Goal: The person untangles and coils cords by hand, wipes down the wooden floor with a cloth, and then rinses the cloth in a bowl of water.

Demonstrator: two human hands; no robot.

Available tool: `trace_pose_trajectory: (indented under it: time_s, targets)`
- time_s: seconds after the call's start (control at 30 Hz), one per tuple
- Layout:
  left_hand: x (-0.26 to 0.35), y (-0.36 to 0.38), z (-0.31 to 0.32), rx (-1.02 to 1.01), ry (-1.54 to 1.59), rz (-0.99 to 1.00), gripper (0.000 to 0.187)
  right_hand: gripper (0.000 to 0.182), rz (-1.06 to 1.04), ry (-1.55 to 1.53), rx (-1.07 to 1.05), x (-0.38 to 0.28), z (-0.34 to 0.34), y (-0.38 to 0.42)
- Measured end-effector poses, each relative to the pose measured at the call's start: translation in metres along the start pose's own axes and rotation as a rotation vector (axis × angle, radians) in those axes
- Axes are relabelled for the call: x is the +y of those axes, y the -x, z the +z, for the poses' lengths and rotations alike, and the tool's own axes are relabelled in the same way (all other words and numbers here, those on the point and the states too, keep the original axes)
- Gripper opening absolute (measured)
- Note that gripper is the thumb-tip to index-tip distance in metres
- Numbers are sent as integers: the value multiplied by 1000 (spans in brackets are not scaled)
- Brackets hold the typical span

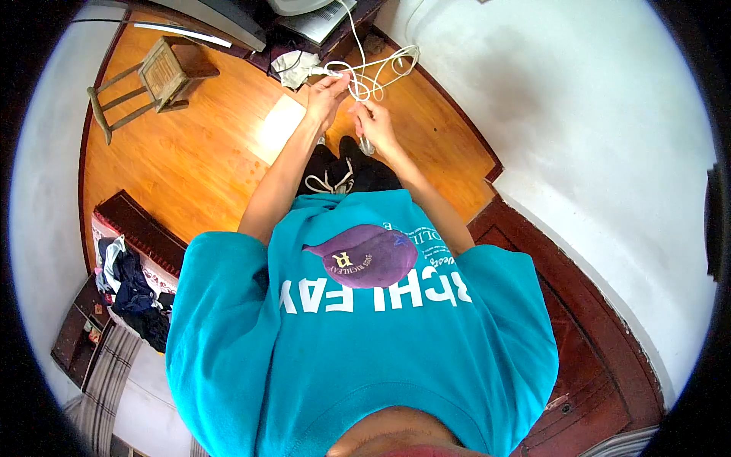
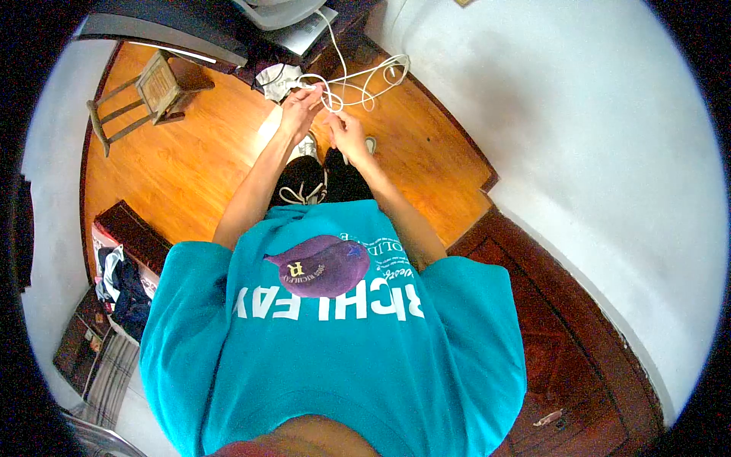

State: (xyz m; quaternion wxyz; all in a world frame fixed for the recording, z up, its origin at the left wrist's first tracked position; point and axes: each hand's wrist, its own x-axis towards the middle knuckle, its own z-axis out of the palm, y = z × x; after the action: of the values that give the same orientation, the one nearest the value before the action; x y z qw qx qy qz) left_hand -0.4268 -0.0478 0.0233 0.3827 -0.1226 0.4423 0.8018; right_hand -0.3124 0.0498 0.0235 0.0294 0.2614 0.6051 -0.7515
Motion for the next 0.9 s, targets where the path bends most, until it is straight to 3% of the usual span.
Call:
trace_pose_trajectory:
  time_s: [0.07,0.13,0.2,0.33,0.47,0.53,0.6,0.63,0.67,0.77,0.87,0.9]
  targets:
    - [-10,-4,-2,19,-73,115,14,23,-155,417,111,4,0,-2]
    - [-19,-8,-7,39,-76,169,12,24,-170,531,105,-25,6,8]
    - [-24,-8,-9,232,-441,312,12,23,-253,885,-34,-40,13,14]
    - [-27,-5,-5,288,-444,435,14,20,-274,1031,-91,-58,17,18]
    - [-19,-3,-11,290,-554,328,14,17,-457,1035,59,-56,2,5]
    - [-18,0,-15,230,-644,363,12,15,-513,911,88,-57,-6,-6]
    - [-15,7,-9,79,-503,229,11,13,-701,710,36,-64,-16,-15]
    - [-13,11,-5,-5,-301,217,11,14,-656,662,54,-67,-22,-18]
    - [-11,17,-5,-9,-304,220,11,14,-661,661,57,-68,-23,-20]
    - [-4,23,-4,-104,-104,-76,5,15,-443,266,43,-51,-29,-35]
    - [-5,23,2,-106,2,3,9,16,-286,91,62,-43,-24,-28]
    - [-7,20,5,-104,84,11,8,18,-327,184,176,-41,-17,-24]
